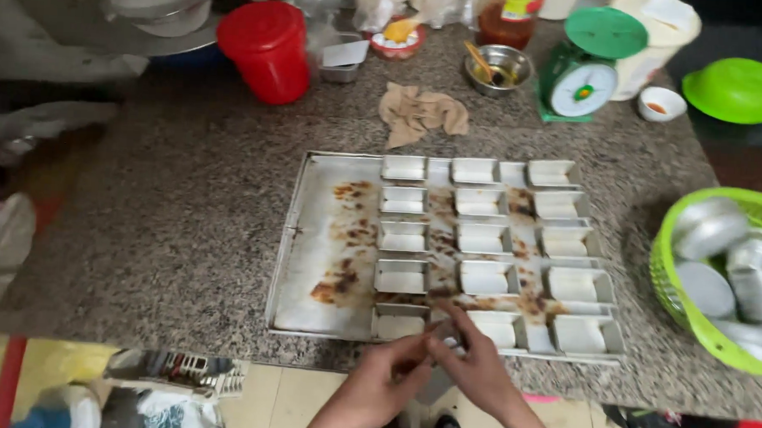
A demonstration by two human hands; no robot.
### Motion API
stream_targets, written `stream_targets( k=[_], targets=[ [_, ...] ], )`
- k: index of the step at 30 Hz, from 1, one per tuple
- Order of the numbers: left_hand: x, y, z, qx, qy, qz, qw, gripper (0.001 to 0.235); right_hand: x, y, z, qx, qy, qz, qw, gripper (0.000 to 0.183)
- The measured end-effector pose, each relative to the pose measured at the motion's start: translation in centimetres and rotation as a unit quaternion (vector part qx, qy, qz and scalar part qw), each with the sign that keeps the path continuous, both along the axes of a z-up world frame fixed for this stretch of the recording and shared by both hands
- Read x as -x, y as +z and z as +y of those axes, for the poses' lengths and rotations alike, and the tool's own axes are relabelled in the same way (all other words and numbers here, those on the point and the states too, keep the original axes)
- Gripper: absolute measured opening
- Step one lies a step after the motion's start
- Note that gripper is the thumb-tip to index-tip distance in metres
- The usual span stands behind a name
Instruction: The person arranges small rectangular metal molds on a baking tray, then retrieves brown paper liners from a plastic bag and places one liner into each mold. The tray with lined molds remains on the countertop.
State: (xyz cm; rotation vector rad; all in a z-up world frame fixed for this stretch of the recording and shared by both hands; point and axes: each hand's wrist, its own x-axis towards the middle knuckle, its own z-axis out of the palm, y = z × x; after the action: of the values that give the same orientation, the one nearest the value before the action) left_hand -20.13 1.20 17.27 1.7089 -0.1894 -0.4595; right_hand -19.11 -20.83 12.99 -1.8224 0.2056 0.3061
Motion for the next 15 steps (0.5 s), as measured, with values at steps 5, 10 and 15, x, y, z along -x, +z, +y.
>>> stream_targets(
  k=[5,10,15],
  targets=[
    [-3.6,-2.3,5.1,-0.009,0.041,0.048,0.998,0.033,-3.8,2.2,4.5,-0.004,0.100,0.021,0.995,0.092],
    [-12.6,4.8,9.8,-0.272,0.057,0.052,0.959,0.042,-7.9,1.5,5.8,-0.011,-0.046,0.027,0.999,0.070],
    [-23.2,-4.4,11.3,-0.392,-0.062,-0.208,0.894,0.052,-10.9,3.5,7.2,-0.006,-0.127,0.063,0.990,0.074]
  ],
)
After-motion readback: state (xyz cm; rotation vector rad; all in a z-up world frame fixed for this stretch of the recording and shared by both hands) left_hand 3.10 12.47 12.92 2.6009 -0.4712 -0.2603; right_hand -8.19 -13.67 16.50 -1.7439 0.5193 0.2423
